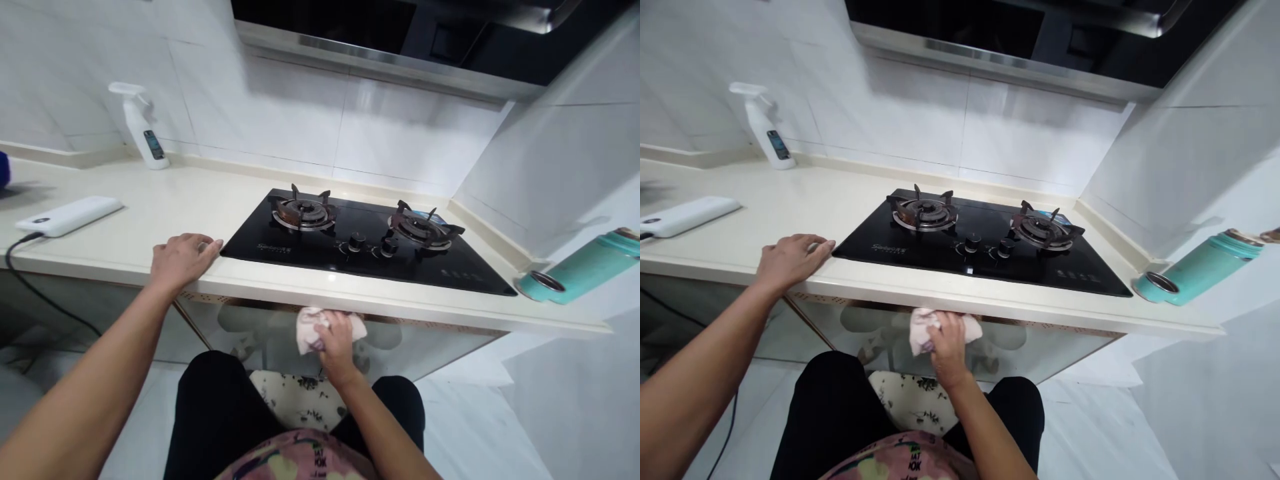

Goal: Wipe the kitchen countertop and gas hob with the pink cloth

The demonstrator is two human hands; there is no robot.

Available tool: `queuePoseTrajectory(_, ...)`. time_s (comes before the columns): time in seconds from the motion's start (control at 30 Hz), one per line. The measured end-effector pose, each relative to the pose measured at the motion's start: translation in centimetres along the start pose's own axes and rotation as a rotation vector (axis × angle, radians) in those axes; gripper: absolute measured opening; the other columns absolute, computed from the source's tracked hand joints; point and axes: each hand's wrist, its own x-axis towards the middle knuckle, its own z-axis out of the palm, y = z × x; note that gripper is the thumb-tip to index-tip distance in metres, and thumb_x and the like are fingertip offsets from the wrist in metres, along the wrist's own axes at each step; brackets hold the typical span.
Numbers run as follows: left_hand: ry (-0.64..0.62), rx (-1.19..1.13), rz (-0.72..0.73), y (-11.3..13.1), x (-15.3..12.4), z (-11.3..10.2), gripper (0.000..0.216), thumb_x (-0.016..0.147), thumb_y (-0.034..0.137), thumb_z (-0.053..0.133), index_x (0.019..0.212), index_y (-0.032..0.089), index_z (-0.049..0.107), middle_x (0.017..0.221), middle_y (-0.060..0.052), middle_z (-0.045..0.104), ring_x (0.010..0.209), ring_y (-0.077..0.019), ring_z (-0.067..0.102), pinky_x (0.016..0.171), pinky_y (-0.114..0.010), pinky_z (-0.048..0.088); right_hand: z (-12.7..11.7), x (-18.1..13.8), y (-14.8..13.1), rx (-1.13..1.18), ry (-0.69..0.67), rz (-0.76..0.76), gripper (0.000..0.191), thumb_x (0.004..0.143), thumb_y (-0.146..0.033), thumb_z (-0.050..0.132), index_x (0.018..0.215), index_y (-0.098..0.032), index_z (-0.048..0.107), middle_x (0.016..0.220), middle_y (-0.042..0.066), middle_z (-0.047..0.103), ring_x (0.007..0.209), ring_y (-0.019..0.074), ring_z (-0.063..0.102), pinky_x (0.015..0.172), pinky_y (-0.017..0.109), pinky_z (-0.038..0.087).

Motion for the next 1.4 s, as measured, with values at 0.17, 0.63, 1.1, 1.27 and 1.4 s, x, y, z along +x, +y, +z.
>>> queuePoseTrajectory(0.17, 0.053, -0.051, 0.006, -0.3, -0.1, 0.5, 0.056, 0.101, 0.062, 0.042, 0.121, 0.022, 0.075, 0.143, -0.008, 0.068, 0.133, -0.0345, 0.054, 0.114, -0.055, 0.037, 4.4, 6.7, -5.4, -0.022, -0.255, -0.320, 0.014, 0.102, -0.019, 0.058, 0.108, -0.026, 0.069, 0.148, 0.008, 0.061, 0.133, 0.0234, 0.049, 0.108, 0.042, 0.039)
queuePoseTrajectory(0.63, 0.093, -0.176, 0.032, 0.3, -1.4, 0.5, 0.052, 0.098, 0.061, 0.043, 0.111, 0.024, 0.078, 0.131, -0.011, 0.074, 0.129, -0.0371, 0.058, 0.113, -0.055, 0.036, -5.1, -1.8, 3.8, -0.033, -0.052, 0.027, 0.027, 0.090, -0.016, 0.058, 0.112, -0.024, 0.069, 0.131, 0.013, 0.061, 0.119, 0.0310, 0.052, 0.099, 0.048, 0.043)
queuePoseTrajectory(1.1, 0.095, -0.171, 0.040, 0.2, -1.7, 0.5, 0.052, 0.099, 0.059, 0.043, 0.111, 0.023, 0.079, 0.131, -0.012, 0.074, 0.126, -0.0362, 0.059, 0.110, -0.051, 0.037, -14.4, 11.5, 0.0, -0.053, 0.058, 0.198, 0.033, 0.092, -0.043, 0.061, 0.117, -0.023, 0.068, 0.137, 0.016, 0.061, 0.125, 0.0352, 0.059, 0.101, 0.050, 0.046)
queuePoseTrajectory(1.27, 0.113, -0.220, 0.034, 0.4, -2.0, 0.6, 0.054, 0.099, 0.060, 0.043, 0.110, 0.022, 0.080, 0.131, -0.014, 0.073, 0.126, -0.0377, 0.059, 0.111, -0.054, 0.036, -10.3, 13.0, 0.6, -0.316, -0.274, 0.033, 0.046, 0.097, -0.059, 0.056, 0.122, -0.024, 0.071, 0.140, 0.019, 0.059, 0.115, 0.0371, 0.060, 0.095, 0.052, 0.047)
queuePoseTrajectory(1.4, 0.111, -0.311, 0.048, 0.4, -1.9, 0.4, 0.058, 0.100, 0.063, 0.040, 0.114, 0.023, 0.080, 0.135, -0.013, 0.072, 0.129, -0.0387, 0.057, 0.113, -0.057, 0.035, -7.6, 14.4, -1.9, -0.355, -0.310, -0.105, 0.042, 0.099, -0.054, 0.056, 0.122, -0.022, 0.070, 0.139, 0.021, 0.059, 0.104, 0.0348, 0.059, 0.086, 0.049, 0.045)
